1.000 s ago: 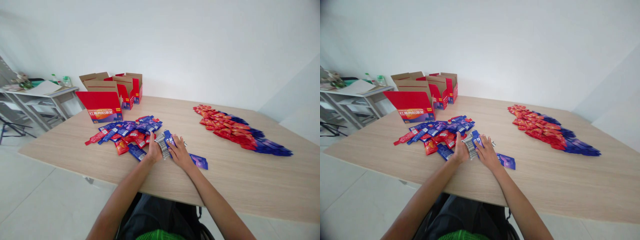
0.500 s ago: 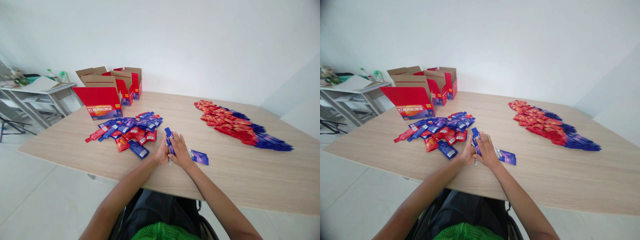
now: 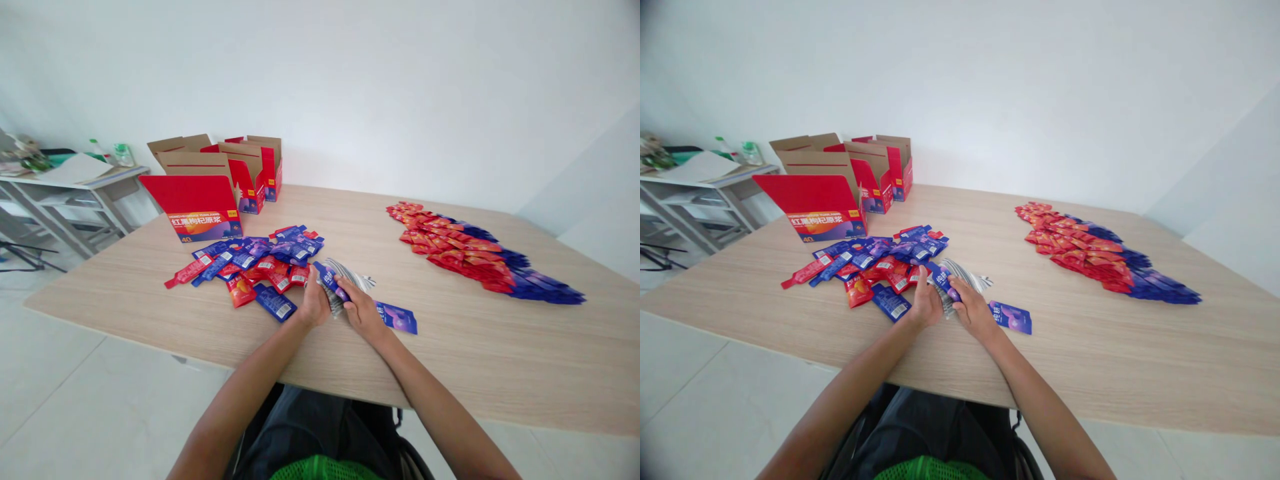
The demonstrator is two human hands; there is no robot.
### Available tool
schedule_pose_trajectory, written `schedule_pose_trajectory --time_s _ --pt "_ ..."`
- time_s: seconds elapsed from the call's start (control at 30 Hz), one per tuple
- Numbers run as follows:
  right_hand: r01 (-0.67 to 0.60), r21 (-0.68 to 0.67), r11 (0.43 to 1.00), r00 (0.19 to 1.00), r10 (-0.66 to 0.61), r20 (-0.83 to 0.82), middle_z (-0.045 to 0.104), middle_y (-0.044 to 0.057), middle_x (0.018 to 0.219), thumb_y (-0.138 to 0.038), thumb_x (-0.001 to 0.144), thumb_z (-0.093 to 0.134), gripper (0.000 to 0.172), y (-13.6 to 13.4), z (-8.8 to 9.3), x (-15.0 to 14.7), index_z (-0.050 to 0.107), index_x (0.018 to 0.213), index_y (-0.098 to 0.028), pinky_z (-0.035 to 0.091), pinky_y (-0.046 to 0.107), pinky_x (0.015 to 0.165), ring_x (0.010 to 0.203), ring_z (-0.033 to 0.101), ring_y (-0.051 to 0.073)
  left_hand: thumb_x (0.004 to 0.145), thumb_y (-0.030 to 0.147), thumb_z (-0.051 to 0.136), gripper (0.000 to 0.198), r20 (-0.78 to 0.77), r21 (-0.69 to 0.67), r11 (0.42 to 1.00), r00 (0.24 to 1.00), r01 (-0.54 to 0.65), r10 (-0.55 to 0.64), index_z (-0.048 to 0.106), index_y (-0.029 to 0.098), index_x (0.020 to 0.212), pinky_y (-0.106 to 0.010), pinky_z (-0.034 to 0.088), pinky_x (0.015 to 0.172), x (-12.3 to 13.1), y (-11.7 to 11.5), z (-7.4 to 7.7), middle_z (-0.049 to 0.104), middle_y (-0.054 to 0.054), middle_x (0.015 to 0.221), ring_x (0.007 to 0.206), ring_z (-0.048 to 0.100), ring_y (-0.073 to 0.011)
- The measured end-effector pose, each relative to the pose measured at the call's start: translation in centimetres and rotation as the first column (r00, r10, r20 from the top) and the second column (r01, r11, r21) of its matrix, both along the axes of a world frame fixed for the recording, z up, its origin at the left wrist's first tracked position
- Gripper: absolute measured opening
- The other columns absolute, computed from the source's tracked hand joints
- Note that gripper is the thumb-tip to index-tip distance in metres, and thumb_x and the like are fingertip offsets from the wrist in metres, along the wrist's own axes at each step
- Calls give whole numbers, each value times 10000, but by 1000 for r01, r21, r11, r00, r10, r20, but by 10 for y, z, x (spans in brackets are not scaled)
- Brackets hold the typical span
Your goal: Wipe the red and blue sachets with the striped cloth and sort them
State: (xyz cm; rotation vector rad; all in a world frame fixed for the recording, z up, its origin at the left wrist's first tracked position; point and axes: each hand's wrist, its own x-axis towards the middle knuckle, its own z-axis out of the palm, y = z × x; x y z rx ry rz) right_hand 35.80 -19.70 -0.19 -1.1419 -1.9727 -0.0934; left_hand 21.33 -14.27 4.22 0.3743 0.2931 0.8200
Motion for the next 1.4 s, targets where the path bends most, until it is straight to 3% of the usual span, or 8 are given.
schedule_pose_trajectory --time_s 0.27,0.43,0.67,0.9,1.03,1.2,1.3,1.4 --pt "-35 80 996 981 19 192 722 126 1237 -531 1056 332 491 1 12 8 575 1345 -217 542 432 980 1139 682 252 743 496 802 397 -78 119 980 982 -162 172 697 168 940 -407 540 950 -8 13 3 764 -65 912 1037 708 -293" --pt "31 126 992 956 -67 286 734 98 901 -576 1047 319 539 1 10 8 693 1089 -190 522 399 821 808 671 223 751 370 793 299 -190 117 992 979 -54 76 693 166 945 -382 573 873 -3 10 -4 763 -67 885 965 726 -271" --pt "180 25 983 950 -180 254 715 142 1020 -620 951 556 478 8 4 -1 687 1063 -174 510 409 828 940 663 287 812 378 725 290 -212 28 1000 977 -6 12 696 127 955 -389 591 864 2 10 -9 769 -111 935 1000 724 -298" --pt "124 -402 907 961 -211 -179 712 3 834 -530 913 639 295 5 10 -2 676 1013 -255 484 304 708 774 673 215 865 482 665 420 -187 59 994 977 -88 98 701 136 1101 -434 568 952 1 16 -7 778 -118 1027 1070 713 -316" --pt "231 -325 917 721 -385 -576 564 -58 642 -562 843 674 339 8 13 5 617 882 -230 416 255 583 590 537 152 693 577 820 643 -217 175 984 976 38 1 690 152 1159 -465 544 990 2 11 -16 763 -137 1097 1110 694 -349" --pt "385 -270 882 533 -452 -715 410 -89 617 -657 903 529 434 16 13 20 468 819 -236 338 231 503 529 393 116 483 315 981 765 -430 467 853 903 231 -9 699 201 1185 -500 457 1089 5 0 -30 743 -105 1179 1173 653 -341" --pt "395 -264 880 521 -451 -725 377 -98 587 -677 853 600 468 18 14 26 468 784 -234 309 228 479 508 358 109 501 320 972 680 -509 526 819 856 229 87 728 219 1127 -500 412 1126 9 -2 -37 735 -86 1204 1181 638 -320" --pt "351 -251 902 574 -419 -704 508 -54 634 -708 825 621 495 18 15 29 557 834 -217 400 256 541 575 476 143 486 343 975 647 -512 423 897 850 126 122 738 207 1072 -496 420 1115 12 0 -42 751 -82 1146 1161 646 -320"
